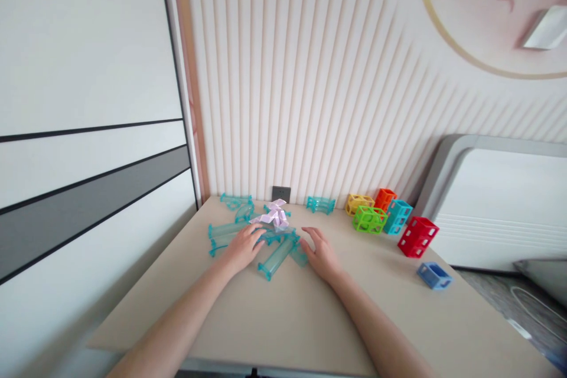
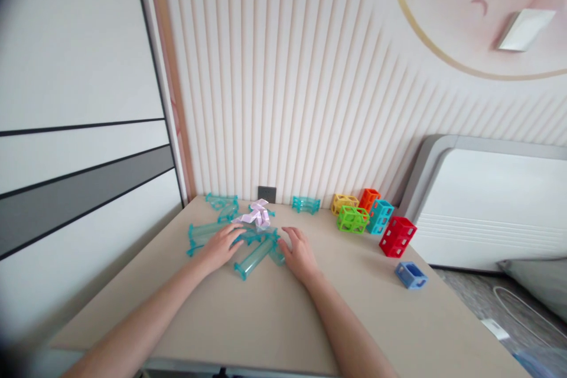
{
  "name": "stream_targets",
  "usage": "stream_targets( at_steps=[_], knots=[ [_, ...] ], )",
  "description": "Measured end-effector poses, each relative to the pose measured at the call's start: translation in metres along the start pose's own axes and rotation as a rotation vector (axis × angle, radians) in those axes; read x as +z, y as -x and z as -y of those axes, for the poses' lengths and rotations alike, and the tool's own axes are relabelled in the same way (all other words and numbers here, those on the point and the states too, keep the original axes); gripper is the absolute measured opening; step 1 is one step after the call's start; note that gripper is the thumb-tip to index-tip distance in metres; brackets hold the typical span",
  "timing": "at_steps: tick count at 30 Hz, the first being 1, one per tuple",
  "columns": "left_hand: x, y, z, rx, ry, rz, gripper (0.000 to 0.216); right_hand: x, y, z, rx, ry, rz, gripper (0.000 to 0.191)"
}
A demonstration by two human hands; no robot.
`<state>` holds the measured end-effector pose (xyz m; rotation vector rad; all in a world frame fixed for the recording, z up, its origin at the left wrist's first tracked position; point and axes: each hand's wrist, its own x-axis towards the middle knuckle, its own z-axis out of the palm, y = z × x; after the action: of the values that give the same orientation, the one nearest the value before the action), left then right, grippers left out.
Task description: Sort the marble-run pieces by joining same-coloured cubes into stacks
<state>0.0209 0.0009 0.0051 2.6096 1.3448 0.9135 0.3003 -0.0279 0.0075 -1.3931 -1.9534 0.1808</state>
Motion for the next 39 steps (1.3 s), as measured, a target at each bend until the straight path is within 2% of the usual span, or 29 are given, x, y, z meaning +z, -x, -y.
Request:
stream_targets(
  at_steps=[3, 5, 10, 15, 29, 33, 39],
  knots=[
    [0.001, -0.001, -0.003, -0.013, 0.029, -0.01, 0.023, 0.007, 0.007, 0.019, -0.049, -0.028, 0.034, 0.04],
    [0.0, -0.002, -0.005, -0.022, 0.056, -0.031, 0.019, 0.01, 0.007, 0.02, -0.038, -0.056, 0.045, 0.044],
    [-0.006, -0.002, -0.009, -0.042, 0.084, -0.104, 0.015, 0.014, 0.003, -0.002, 0.034, -0.159, 0.109, 0.052],
    [-0.011, -0.003, -0.011, -0.033, 0.092, -0.176, 0.013, 0.015, 0.004, -0.013, 0.086, -0.193, 0.102, 0.063],
    [-0.014, -0.001, -0.017, 0.032, 0.102, -0.082, 0.018, 0.007, 0.005, -0.004, 0.067, -0.13, 0.112, 0.067],
    [-0.015, -0.001, -0.018, 0.051, 0.104, -0.084, 0.017, 0.006, 0.005, -0.002, 0.064, -0.149, 0.1, 0.065],
    [-0.013, -0.001, -0.021, 0.113, 0.092, -0.11, 0.014, 0.009, 0.006, -0.003, 0.093, -0.153, 0.07, 0.077]
  ],
)
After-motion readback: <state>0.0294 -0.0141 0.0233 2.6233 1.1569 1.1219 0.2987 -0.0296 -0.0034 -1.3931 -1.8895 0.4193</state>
